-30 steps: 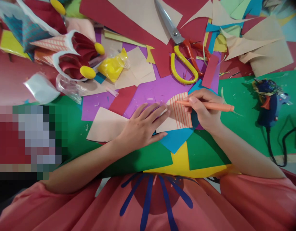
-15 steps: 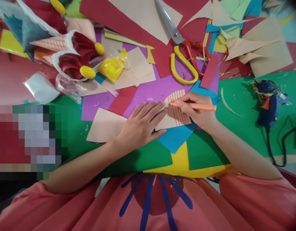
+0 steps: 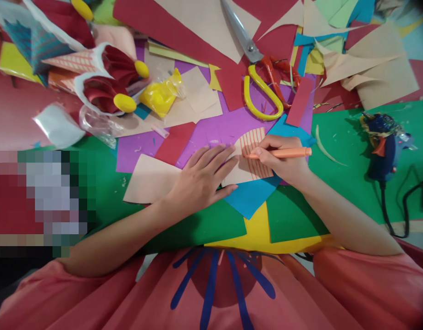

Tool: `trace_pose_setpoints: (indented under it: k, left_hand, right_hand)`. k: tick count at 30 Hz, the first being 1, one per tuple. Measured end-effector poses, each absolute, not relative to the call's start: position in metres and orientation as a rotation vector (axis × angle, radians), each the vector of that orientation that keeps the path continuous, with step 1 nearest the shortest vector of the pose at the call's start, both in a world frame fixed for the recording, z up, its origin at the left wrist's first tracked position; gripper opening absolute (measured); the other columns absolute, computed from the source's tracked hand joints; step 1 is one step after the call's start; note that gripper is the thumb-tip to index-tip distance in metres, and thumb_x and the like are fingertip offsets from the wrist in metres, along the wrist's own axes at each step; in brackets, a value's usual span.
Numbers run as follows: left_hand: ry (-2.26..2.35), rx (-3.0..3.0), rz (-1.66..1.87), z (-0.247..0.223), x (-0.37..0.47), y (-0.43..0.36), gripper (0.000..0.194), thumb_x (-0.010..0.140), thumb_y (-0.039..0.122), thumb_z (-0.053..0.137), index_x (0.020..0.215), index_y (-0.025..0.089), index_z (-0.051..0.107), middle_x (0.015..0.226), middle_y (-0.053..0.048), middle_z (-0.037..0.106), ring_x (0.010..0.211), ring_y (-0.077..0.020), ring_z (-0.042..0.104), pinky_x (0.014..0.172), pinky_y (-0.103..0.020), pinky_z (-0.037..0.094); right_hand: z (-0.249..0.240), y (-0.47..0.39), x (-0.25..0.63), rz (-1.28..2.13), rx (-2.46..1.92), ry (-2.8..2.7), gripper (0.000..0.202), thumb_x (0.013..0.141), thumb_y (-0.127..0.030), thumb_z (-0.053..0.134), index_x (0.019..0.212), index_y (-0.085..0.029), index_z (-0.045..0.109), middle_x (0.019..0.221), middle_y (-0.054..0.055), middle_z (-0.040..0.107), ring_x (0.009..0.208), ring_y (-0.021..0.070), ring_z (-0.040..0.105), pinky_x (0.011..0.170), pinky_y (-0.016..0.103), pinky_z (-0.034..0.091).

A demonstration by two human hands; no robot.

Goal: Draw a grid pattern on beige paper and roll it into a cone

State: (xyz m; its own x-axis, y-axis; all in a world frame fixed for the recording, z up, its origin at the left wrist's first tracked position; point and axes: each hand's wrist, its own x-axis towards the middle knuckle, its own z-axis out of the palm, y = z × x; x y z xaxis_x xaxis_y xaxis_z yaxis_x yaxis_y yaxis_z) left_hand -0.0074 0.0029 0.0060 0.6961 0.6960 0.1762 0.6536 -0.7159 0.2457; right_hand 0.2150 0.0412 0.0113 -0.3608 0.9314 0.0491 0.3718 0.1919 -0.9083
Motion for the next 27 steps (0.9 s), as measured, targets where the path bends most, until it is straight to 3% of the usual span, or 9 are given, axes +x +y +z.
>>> trace_pose_setpoints:
  k: [12, 22, 27]
  left_hand:
    - [1.151, 2.757, 0.362, 0.005, -0.008, 0.003, 0.052, 0.097, 0.047, 0.043, 0.135, 0.012, 0.051, 0.141, -0.013, 0.054, 0.128, -0.0294, 0.051, 0.106, -0.043, 0.041]
    - [1.166, 2.653, 0.314, 0.004, -0.009, 0.002, 0.053, 0.097, 0.049, 0.040, 0.138, 0.017, 0.049, 0.144, -0.013, 0.051, 0.133, -0.0294, 0.047, 0.109, -0.045, 0.038]
    - [1.158, 2.709, 0.323, 0.006, -0.008, 0.003, 0.053, 0.097, 0.047, 0.041, 0.137, 0.013, 0.050, 0.143, -0.014, 0.052, 0.131, -0.0303, 0.049, 0.107, -0.045, 0.039]
  right_hand:
    - [0.011, 0.029, 0.216, 0.836, -1.173, -1.843, 0.020, 0.087, -0.024, 0.055, 0.070, -0.019, 0.065, 0.065, 0.000, 0.067, 0.058, 0.0102, 0.059, 0.054, 0.025, 0.044]
    - [0.012, 0.035, 0.214, 1.034, -1.259, -1.856, 0.022, 0.086, -0.026, 0.056, 0.065, -0.019, 0.058, 0.059, -0.001, 0.062, 0.053, 0.0097, 0.053, 0.051, 0.024, 0.040]
    - [0.012, 0.035, 0.213, 1.066, -1.272, -1.848, 0.021, 0.084, -0.024, 0.057, 0.064, -0.018, 0.058, 0.058, -0.002, 0.060, 0.053, 0.0089, 0.051, 0.050, 0.024, 0.038]
